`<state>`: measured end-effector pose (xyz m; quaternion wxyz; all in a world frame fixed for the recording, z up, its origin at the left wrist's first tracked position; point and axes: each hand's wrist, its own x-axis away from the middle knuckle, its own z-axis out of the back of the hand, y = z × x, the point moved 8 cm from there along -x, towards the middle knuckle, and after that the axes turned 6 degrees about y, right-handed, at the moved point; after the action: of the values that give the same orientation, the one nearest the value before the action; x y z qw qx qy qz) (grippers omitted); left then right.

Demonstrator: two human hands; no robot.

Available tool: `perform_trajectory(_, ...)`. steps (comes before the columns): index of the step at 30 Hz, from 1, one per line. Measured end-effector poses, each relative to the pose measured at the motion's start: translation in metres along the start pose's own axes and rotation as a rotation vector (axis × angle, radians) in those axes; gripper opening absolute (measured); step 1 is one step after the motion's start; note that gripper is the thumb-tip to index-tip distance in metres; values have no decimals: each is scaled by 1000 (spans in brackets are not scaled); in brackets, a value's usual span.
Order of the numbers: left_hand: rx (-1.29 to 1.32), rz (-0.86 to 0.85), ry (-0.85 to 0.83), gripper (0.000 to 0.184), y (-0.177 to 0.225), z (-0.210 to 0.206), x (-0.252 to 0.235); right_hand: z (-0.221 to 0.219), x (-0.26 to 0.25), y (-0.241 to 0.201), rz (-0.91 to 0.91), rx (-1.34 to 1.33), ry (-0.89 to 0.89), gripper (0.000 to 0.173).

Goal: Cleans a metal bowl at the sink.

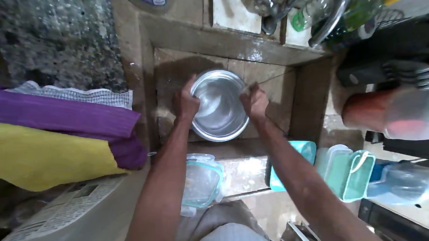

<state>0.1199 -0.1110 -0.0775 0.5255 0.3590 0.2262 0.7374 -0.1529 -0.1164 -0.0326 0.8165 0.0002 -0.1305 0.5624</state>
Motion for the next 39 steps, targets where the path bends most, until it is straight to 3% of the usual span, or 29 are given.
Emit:
perform_trajectory(2,-3,-5,-20,77,0,-1,2,-2,29,21,-175,44,-52,58)
perform_trajectory(5,-3,-10,-32,73,0,-3,2,0,20,17,-134,73,-49,52)
perform_trajectory(7,-31,-11,-55,73,-2,-6,2,-1,-7,-8,55,77,-27,45)
perform_trajectory(11,-48,-10,-106,72,-2,-8,1,-9,-35,-105,644,77,48,33)
perform_trajectory(13,-45,15,-101,72,-1,-6,4,-12,-35,-120,750,99,47,34)
perform_trajectory(15,-40,23,-92,73,-1,-8,6,-7,-30,-91,552,123,32,41)
perform_trajectory(18,1,32,-31,75,2,-6,10,-4,9,-2,5,99,21,59)
perform_trajectory(20,35,42,-35,79,0,-9,11,-12,50,34,-252,49,6,65)
perform_trajectory(23,-34,72,-124,81,10,-9,10,-12,55,42,-339,-1,-13,64)
perform_trajectory(27,-155,23,-267,79,21,-10,-18,-10,2,26,-128,-14,-36,61)
perform_trajectory(30,-163,-125,-282,57,50,-7,-41,-9,-24,-11,197,9,-2,49)
perform_trajectory(33,-294,-269,-359,49,61,-19,-63,-14,-36,-68,534,35,4,45)
perform_trajectory(36,-322,-257,-428,44,56,-27,-64,-17,-35,-116,778,27,-22,43)
perform_trajectory(39,-228,-157,-364,53,44,-25,-45,-18,-37,-142,902,71,-19,46)
